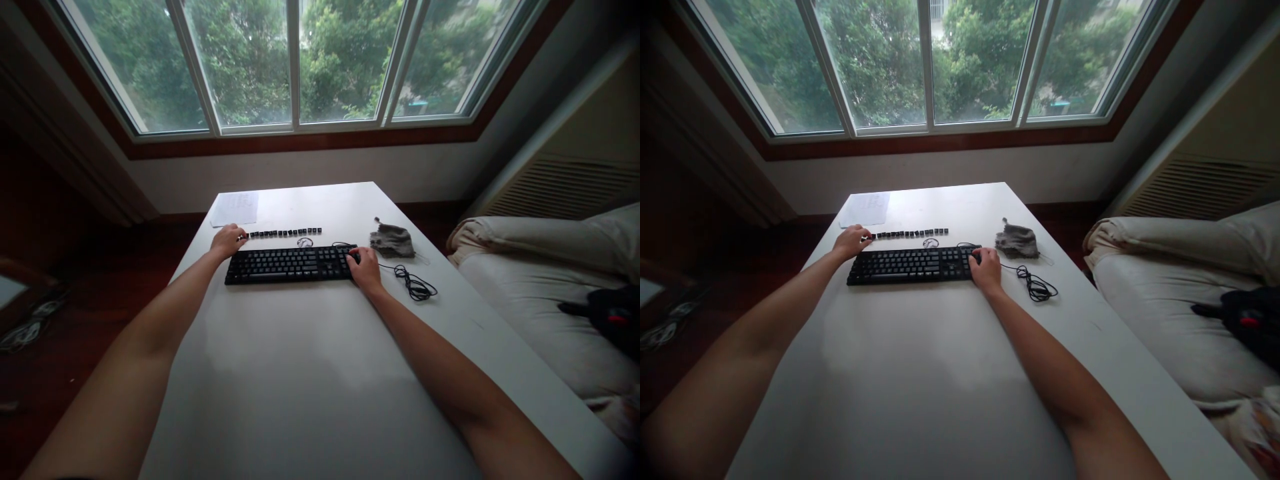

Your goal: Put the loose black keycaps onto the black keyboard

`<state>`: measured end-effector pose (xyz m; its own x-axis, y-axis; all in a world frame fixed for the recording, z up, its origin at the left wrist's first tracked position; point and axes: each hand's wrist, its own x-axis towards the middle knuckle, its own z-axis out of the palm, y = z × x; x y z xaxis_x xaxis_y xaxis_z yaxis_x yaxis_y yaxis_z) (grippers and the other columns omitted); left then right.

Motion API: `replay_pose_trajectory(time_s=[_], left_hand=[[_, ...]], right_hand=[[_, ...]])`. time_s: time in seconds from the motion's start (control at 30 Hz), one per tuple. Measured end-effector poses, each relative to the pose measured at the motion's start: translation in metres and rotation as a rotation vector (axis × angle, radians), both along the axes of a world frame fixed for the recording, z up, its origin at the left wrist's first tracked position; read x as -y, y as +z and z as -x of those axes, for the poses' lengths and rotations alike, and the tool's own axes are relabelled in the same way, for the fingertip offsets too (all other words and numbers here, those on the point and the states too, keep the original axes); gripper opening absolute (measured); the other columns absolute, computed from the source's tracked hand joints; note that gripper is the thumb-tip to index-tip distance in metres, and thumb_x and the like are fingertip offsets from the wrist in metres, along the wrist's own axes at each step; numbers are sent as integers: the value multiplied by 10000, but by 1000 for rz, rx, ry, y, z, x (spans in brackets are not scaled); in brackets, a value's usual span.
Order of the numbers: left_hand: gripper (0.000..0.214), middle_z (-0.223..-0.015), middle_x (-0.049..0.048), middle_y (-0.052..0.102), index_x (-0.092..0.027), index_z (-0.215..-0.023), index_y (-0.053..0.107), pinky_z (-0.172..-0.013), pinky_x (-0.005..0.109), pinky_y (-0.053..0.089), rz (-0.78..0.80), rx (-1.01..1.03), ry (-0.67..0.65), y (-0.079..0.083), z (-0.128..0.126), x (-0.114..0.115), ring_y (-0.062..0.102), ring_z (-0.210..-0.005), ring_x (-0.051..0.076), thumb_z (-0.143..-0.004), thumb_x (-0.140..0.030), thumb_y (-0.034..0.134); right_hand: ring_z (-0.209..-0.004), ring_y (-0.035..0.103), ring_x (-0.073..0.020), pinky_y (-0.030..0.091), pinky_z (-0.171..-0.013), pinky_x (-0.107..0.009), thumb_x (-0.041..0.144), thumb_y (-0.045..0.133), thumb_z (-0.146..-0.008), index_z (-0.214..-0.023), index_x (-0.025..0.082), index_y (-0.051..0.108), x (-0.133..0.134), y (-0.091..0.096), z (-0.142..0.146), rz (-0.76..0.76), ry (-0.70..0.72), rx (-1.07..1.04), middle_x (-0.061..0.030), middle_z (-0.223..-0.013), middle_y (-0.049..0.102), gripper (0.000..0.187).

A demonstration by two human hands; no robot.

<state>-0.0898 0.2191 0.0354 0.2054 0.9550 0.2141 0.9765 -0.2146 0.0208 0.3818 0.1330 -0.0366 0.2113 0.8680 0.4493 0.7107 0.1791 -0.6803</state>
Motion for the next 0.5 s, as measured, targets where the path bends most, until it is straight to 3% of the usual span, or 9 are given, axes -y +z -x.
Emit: replay_pose_trajectory(time_s=[0.2,0.5], left_hand=[[230,-996,15,768,-270,-1022,774,-785,279,490,245,34,-174,20,9,15,680,-893,195,-876,-378,632],[269,-1040,27,780,-252,-1033,777,-789,283,515,289,142,-176,9,12,38,703,-896,199,-877,-406,623]], right_hand=[[-1103,575,-311,446,-1063,-492,364,586,-859,-994,220,689,1,2,2,7,-6,-1,-131,-1147,604,222],[-1107,573,-306,445,-1065,-484,366,588,-863,-1005,216,693,0,-1,0,4,-6,8,-132,-1160,598,232]])
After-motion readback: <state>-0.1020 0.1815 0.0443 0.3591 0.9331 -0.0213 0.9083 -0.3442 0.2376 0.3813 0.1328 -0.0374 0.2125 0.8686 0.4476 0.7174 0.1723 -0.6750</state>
